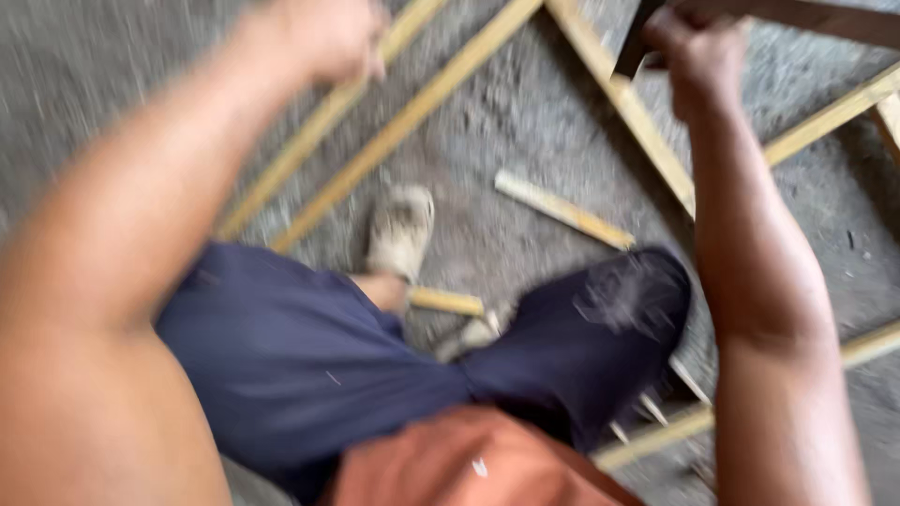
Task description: The person sits on the floor assembling wooden lattice frames, positioning thin wood strips across the frame joints and hammering nails to fasten them. They use a try square to check alignment, pull nails with pincers, and reposition the frames as they work.
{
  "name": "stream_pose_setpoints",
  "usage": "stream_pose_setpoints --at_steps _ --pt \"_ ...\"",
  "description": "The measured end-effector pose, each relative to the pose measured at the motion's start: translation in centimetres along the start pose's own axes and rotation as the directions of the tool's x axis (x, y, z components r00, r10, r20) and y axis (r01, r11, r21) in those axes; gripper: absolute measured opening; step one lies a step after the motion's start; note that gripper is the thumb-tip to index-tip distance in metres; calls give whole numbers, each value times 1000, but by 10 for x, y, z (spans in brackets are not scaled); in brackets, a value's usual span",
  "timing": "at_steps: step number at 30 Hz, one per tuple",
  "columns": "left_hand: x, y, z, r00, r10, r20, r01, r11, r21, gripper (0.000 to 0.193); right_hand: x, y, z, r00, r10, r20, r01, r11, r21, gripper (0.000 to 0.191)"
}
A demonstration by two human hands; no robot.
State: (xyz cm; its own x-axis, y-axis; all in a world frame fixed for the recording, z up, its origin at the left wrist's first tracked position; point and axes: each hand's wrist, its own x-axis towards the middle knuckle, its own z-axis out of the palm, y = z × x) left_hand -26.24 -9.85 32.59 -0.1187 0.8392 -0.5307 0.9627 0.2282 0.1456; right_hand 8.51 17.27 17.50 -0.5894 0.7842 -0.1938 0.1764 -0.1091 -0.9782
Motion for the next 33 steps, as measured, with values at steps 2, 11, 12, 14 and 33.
stream_pose_setpoints --at_steps 2,11,12,14,33 --pt "32 -20 28 995 102 4 -101 992 -69 43 6 -2 19 994 105 18 -104 994 -43 15" --pt "220 3 186 762 -38 -646 -290 873 -393 51 -3 108 156 732 660 -168 -450 654 608 20" --pt "228 10 193 753 -108 -649 -247 868 -431 50 2 108 168 716 678 -168 -453 633 628 21" --pt "229 15 222 758 -118 -642 -208 888 -409 45 2 121 188 699 694 -172 -456 618 641 23" --pt "217 50 259 782 156 -603 -377 889 -259 68 14 143 171 750 645 -149 -298 530 794 21"
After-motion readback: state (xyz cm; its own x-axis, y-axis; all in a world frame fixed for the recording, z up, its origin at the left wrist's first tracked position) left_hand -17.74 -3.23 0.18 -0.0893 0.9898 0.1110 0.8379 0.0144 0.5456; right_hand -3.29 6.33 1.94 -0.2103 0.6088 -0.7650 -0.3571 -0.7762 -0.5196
